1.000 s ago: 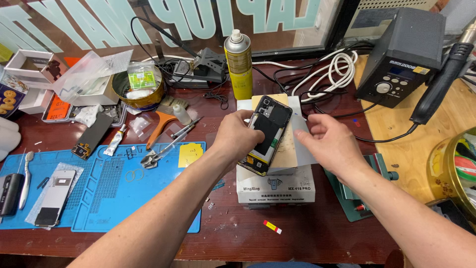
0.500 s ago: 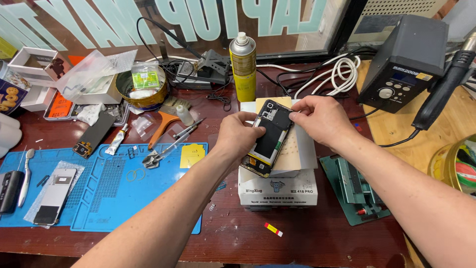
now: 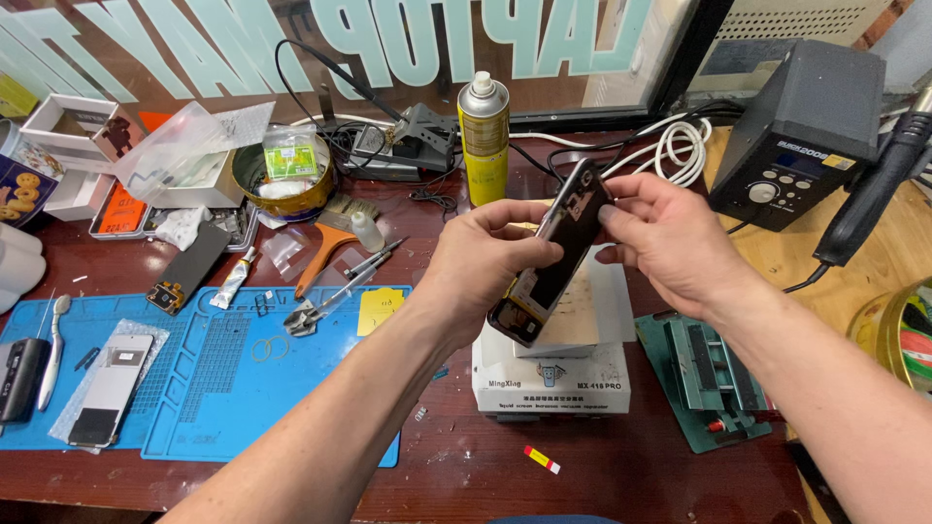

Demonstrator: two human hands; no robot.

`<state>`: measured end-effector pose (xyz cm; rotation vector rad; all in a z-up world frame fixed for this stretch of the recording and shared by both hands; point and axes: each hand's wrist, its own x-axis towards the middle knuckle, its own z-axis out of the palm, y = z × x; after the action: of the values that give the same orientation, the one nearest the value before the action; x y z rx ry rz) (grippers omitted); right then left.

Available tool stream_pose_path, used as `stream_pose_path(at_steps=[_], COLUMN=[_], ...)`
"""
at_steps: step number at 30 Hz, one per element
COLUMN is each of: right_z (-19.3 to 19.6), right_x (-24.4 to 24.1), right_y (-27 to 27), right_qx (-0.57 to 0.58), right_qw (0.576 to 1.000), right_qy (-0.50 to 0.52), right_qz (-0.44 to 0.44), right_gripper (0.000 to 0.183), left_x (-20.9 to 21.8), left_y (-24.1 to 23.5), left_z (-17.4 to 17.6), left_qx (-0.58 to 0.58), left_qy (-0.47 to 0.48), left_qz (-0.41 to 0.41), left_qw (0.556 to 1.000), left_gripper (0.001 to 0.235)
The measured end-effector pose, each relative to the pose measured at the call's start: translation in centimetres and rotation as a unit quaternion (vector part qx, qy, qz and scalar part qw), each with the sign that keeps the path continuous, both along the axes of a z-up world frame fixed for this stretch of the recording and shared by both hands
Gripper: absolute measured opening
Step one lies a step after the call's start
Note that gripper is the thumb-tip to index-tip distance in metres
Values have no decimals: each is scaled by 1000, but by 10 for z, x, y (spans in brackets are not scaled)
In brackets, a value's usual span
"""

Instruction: The person disassembles a smartphone, removes the battery and internal components, then reassembles the device by reconnecting cables and snapping the back cover into place. The person also peels off a protective film from the screen.

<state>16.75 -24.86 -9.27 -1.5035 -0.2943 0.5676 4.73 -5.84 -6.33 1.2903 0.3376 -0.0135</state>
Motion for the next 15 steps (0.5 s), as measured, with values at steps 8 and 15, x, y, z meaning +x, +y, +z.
stream_pose_path(at_steps=[8, 15], right_z=[65, 93], right_x=[-31, -85], right_y=[14, 34], right_qx=[-103, -42], right_qw=[941, 930], right_qy=[-312, -348], right_qz=[-82, -110], right_gripper=[26, 26], left_x=[-8, -4], left_y=[-15, -24], left_z=[32, 46], left_qx=[-115, 86], left_qy=[2, -58], left_qz=[-90, -19], left_qw=[989, 994], left_gripper=[63, 78])
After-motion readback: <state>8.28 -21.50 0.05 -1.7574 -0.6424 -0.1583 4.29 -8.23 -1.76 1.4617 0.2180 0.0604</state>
